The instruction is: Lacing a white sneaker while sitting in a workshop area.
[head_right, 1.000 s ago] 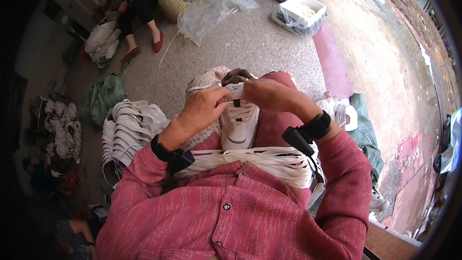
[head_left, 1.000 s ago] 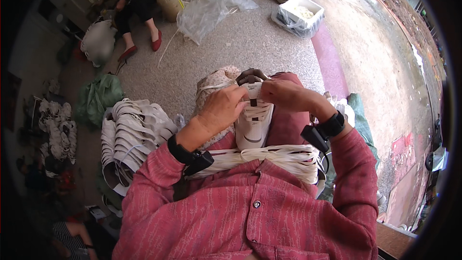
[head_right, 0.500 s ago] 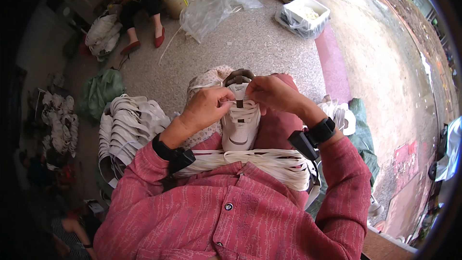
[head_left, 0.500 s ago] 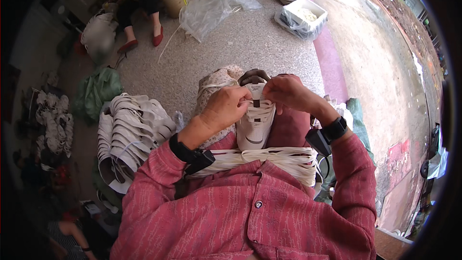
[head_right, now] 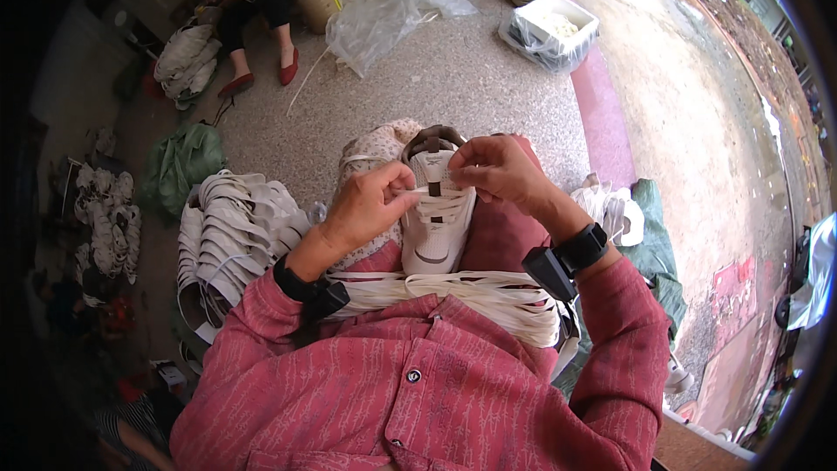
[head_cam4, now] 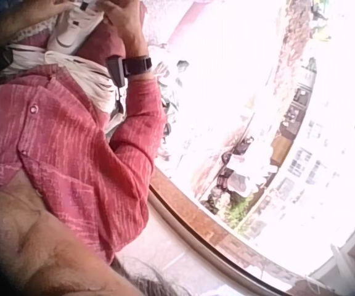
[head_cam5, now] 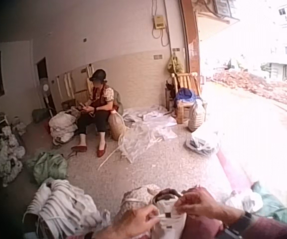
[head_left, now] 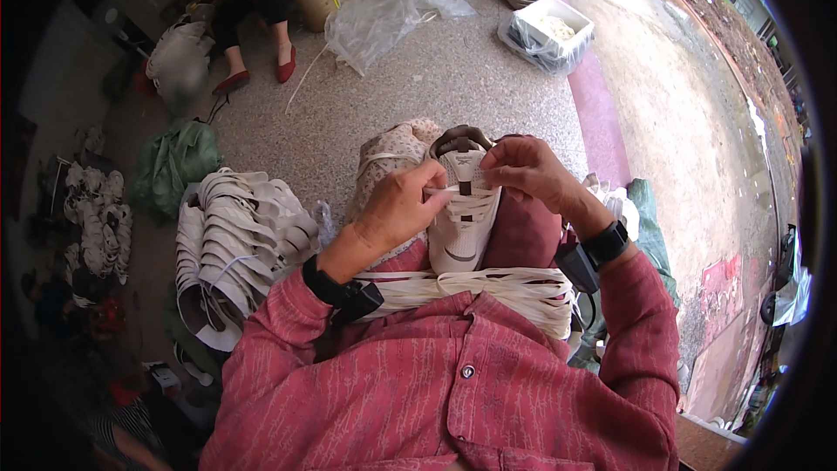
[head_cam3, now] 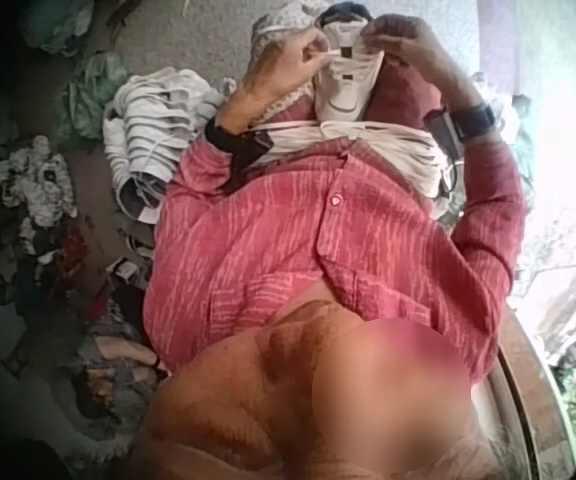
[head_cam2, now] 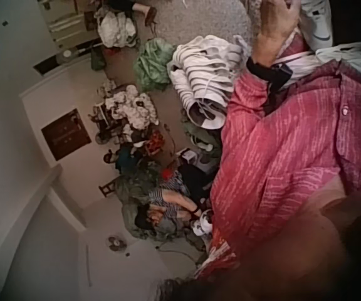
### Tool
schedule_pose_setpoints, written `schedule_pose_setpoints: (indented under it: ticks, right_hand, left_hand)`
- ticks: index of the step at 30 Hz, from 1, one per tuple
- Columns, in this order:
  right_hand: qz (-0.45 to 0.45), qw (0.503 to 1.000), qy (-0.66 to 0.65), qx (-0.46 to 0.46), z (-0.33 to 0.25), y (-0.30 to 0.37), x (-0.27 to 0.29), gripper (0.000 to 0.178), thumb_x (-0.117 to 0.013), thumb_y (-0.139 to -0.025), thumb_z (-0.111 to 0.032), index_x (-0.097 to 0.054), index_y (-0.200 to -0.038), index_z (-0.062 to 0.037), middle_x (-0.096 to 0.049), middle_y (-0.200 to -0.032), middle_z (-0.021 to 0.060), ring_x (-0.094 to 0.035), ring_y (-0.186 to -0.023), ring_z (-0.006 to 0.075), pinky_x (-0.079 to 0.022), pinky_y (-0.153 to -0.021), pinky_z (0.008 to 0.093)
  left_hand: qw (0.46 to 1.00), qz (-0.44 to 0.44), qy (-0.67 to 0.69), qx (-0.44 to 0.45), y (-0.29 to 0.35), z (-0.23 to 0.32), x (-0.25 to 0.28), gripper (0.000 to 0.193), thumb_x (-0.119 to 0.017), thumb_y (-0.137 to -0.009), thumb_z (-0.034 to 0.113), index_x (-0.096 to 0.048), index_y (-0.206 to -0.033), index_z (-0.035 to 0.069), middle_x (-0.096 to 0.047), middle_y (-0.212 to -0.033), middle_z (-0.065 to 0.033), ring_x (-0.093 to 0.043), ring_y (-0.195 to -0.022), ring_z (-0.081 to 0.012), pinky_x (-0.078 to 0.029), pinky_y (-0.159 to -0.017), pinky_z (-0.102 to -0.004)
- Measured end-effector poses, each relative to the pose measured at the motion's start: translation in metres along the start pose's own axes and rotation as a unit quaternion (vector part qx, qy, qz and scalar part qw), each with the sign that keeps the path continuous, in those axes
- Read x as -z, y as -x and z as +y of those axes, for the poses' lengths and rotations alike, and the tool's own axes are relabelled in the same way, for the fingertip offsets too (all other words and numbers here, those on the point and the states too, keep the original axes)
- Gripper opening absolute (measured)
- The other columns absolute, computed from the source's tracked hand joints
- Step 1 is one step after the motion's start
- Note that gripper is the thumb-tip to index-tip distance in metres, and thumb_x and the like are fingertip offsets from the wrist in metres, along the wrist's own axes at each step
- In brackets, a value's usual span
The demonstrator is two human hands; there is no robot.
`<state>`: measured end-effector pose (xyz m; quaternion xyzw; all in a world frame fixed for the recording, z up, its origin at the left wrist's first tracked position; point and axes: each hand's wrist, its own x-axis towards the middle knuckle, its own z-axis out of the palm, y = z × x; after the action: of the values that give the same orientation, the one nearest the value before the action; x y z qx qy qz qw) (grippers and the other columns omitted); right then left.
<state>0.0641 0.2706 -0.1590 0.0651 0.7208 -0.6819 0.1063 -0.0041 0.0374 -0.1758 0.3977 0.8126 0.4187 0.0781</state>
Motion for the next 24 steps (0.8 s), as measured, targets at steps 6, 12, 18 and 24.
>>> schedule_pose_setpoints:
  ticks: [6, 12, 18, 24]
  right_hand:
    - [-0.012, 0.979, 0.185, 0.088, 0.006, -0.006, 0.004, 0.014, -0.069, -0.083, -0.009, -0.068, -0.092, 0.0015, -0.063, -0.081, 0.0027, -0.054, -0.066, 0.0059, -0.043, -0.055, 0.0216]
    - [-0.043, 0.974, 0.218, 0.054, -0.01, 0.0, 0.006, 0.015, -0.069, -0.081, -0.007, -0.069, -0.094, 0.0009, -0.06, -0.08, 0.0016, -0.056, -0.068, 0.007, -0.045, -0.058, 0.023]
    - [-0.055, 0.97, 0.208, 0.112, -0.001, -0.002, 0.016, 0.022, -0.071, -0.077, -0.003, -0.068, -0.098, 0.0018, -0.066, -0.08, 0.0044, -0.06, -0.065, 0.0097, -0.05, -0.056, 0.0242]
    - [-0.056, 0.982, 0.156, 0.095, 0.006, -0.002, 0.017, 0.021, -0.07, -0.078, -0.003, -0.068, -0.098, 0.0015, -0.067, -0.082, 0.0039, -0.06, -0.064, 0.0089, -0.05, -0.057, 0.0235]
  left_hand:
    - [0.999, 0.044, -0.009, 0.007, -0.004, -0.003, -0.008, 0.012, -0.068, -0.084, 0.01, -0.062, -0.089, 0.001, -0.063, -0.075, -0.0073, -0.059, -0.064, -0.0139, -0.047, -0.059, -0.0287]
    - [0.994, 0.041, -0.018, -0.102, -0.003, -0.007, -0.001, 0.014, -0.071, -0.079, 0.007, -0.063, -0.09, 0.003, -0.06, -0.079, -0.0092, -0.061, -0.067, -0.0226, -0.047, -0.059, -0.0318]
    - [0.983, 0.038, -0.065, -0.168, -0.001, -0.01, 0.003, 0.015, -0.071, -0.079, 0.006, -0.064, -0.092, 0.004, -0.059, -0.079, -0.0113, -0.062, -0.071, -0.0301, -0.049, -0.061, -0.0368]
    - [0.964, 0.046, -0.12, -0.231, 0.0, -0.008, 0.004, 0.013, -0.071, -0.078, 0.006, -0.066, -0.089, 0.006, -0.058, -0.077, -0.0093, -0.061, -0.067, -0.0282, -0.049, -0.059, -0.0371]
